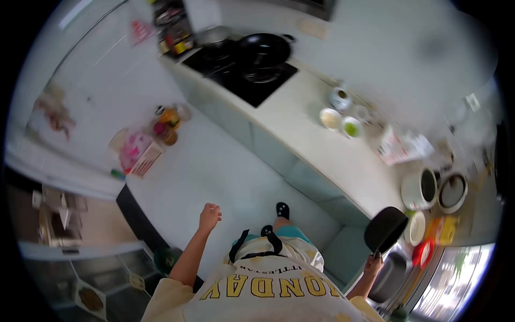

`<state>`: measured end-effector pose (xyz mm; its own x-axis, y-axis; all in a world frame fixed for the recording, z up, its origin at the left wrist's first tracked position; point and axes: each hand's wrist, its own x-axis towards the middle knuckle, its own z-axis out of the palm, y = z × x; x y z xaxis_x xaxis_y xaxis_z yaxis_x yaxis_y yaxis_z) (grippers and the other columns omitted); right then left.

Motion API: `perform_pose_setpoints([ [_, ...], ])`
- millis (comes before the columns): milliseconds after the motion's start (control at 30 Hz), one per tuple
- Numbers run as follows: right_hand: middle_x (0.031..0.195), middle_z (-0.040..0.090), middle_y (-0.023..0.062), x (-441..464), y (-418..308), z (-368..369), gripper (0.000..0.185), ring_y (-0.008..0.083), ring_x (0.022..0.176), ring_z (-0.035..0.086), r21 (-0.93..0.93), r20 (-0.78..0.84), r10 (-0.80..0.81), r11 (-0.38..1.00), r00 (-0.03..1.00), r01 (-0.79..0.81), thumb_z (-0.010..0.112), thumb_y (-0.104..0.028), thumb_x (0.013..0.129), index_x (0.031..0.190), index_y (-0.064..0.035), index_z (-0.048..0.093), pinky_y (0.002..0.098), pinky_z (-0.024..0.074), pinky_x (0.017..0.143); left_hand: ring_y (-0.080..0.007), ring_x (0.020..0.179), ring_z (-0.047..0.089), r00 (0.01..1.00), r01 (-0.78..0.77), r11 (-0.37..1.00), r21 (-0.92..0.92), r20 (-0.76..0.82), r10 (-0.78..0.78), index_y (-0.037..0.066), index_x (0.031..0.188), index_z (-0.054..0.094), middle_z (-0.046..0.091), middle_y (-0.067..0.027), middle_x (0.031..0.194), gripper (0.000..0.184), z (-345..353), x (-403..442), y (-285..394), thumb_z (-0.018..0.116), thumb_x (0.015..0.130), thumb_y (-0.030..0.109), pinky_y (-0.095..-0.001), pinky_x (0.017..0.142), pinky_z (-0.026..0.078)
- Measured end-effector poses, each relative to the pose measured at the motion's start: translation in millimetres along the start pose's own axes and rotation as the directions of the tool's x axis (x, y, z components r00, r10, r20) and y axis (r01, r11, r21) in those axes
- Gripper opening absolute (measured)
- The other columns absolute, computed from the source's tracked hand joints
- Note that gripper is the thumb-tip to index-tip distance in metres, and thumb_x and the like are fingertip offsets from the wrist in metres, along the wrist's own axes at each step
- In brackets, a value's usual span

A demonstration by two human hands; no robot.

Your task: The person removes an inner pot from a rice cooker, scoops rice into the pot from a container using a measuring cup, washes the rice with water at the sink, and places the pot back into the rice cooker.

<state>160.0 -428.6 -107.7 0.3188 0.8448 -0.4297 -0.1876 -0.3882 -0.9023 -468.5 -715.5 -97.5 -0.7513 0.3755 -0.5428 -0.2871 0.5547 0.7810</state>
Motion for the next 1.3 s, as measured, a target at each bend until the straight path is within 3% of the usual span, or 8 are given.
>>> perform_pose_setpoints([
  [133, 0.048, 0.041, -0.0003, -27.0, -41.2, 212.2, 0.007, 0.0089, 0.030, 0.032, -0.344, 0.398, -0.177, 0.881, 0.900, 0.325, 0.053, -0.013, 0.089, 0.086, -0.0070, 0.050, 0.0239, 0.0206, 0.026, -0.0162, 0.066, 0.061, 0.990, 0.128, 0.972, -0.195, 0.076, -0.116, 0.001, 0.098, 0.052, 0.061, -0.0107, 0.080, 0.031, -24.6, 8.6, -11.8, 0.057, 0.088, 0.029, -0.0282, 0.055, 0.049],
  [167, 0.054, 0.047, -0.0009, -23.0, -28.8, 272.7, 0.008, 0.0058, 0.038, 0.038, -0.171, 0.488, -0.269, 0.903, 0.830, 0.393, 0.055, -0.008, 0.085, 0.091, -0.0056, 0.051, 0.0217, 0.0264, 0.033, -0.0152, 0.066, 0.061, 0.980, 0.169, 0.965, -0.203, 0.137, -0.142, 0.001, 0.098, 0.053, 0.061, -0.0099, 0.081, 0.034, -28.7, 14.6, -8.6, 0.056, 0.088, 0.033, -0.0271, 0.055, 0.048],
  [367, 0.055, 0.052, 0.0033, -179.7, 13.0, 608.8, 0.026, 0.0079, 0.045, 0.045, -0.271, 0.942, 0.011, 0.615, 0.335, 0.741, 0.057, 0.001, 0.076, 0.100, 0.0003, 0.047, 0.0230, 0.0339, 0.041, -0.0166, 0.075, 0.063, 0.986, 0.166, 0.896, -0.412, 0.068, -0.152, 0.002, 0.108, 0.054, 0.062, -0.0099, 0.092, 0.045, -93.6, 43.0, 40.0, 0.051, 0.090, 0.043, -0.0255, 0.065, 0.049],
  [567, 0.059, 0.054, 0.0059, -412.1, 121.6, 812.9, 0.035, 0.0107, 0.046, 0.050, -0.095, 0.914, 0.323, 0.758, -0.244, 0.645, 0.058, 0.002, 0.075, 0.105, -0.0012, 0.040, 0.0249, 0.0410, 0.043, -0.0263, 0.091, 0.063, 0.874, -0.092, 0.582, -0.808, -0.346, -0.342, -0.002, 0.125, 0.039, 0.050, -0.0186, 0.118, 0.059, -192.0, 51.6, 34.5, 0.056, 0.089, 0.042, -0.0358, 0.075, 0.054],
  [767, 0.054, 0.054, 0.0046, -669.3, 205.0, 846.6, 0.034, 0.0090, 0.043, 0.048, -0.041, 0.541, 0.511, 0.809, -0.668, 0.587, 0.060, 0.001, 0.072, 0.102, 0.0001, 0.043, 0.0233, 0.0408, 0.041, -0.0318, 0.089, 0.065, 0.624, -0.401, 0.353, -0.845, -0.534, -0.570, -0.001, 0.134, 0.031, 0.050, -0.0211, 0.121, 0.062, -274.3, 7.9, -12.0, 0.056, 0.090, 0.035, -0.0371, 0.079, 0.054],
  [1000, 0.056, 0.057, 0.0071, -842.5, 340.5, 813.2, 0.037, 0.0106, 0.043, 0.052, -0.093, 0.186, 0.574, 0.818, -0.797, 0.568, 0.063, -0.003, 0.072, 0.102, 0.0019, 0.044, 0.0246, 0.0415, 0.041, -0.0320, 0.071, 0.067, 0.376, -0.734, 0.157, -0.661, -0.587, -0.716, -0.008, 0.125, 0.038, 0.058, -0.0240, 0.103, 0.052, -393.6, 4.7, -82.8, 0.062, 0.085, 0.017, -0.0402, 0.063, 0.060],
  [1067, 0.058, 0.059, 0.0087, -885.1, 355.5, 819.0, 0.039, 0.0112, 0.044, 0.052, -0.132, 0.154, 0.633, 0.774, -0.759, 0.619, 0.063, -0.003, 0.071, 0.105, 0.0025, 0.043, 0.0243, 0.0424, 0.042, -0.0325, 0.069, 0.066, 0.338, -0.645, 0.204, -0.737, -0.514, -0.789, -0.012, 0.113, 0.047, 0.060, -0.0230, 0.094, 0.040, -452.7, 12.6, -102.0, 0.059, 0.081, 0.007, -0.0413, 0.056, 0.061],
  [1300, 0.059, 0.056, 0.0040, -1034.9, 401.2, 934.5, 0.023, 0.0113, 0.050, 0.054, -0.235, 0.368, 0.613, 0.789, -0.699, 0.567, 0.061, -0.018, 0.088, 0.104, -0.0023, 0.055, 0.0229, 0.0426, 0.044, -0.0351, 0.070, 0.065, 0.380, -0.543, 0.281, -0.791, -0.530, -0.758, -0.016, 0.095, 0.053, 0.059, -0.0214, 0.084, 0.027, -696.2, 56.1, -121.1, 0.055, 0.076, 0.003, -0.0430, 0.056, 0.061],
])
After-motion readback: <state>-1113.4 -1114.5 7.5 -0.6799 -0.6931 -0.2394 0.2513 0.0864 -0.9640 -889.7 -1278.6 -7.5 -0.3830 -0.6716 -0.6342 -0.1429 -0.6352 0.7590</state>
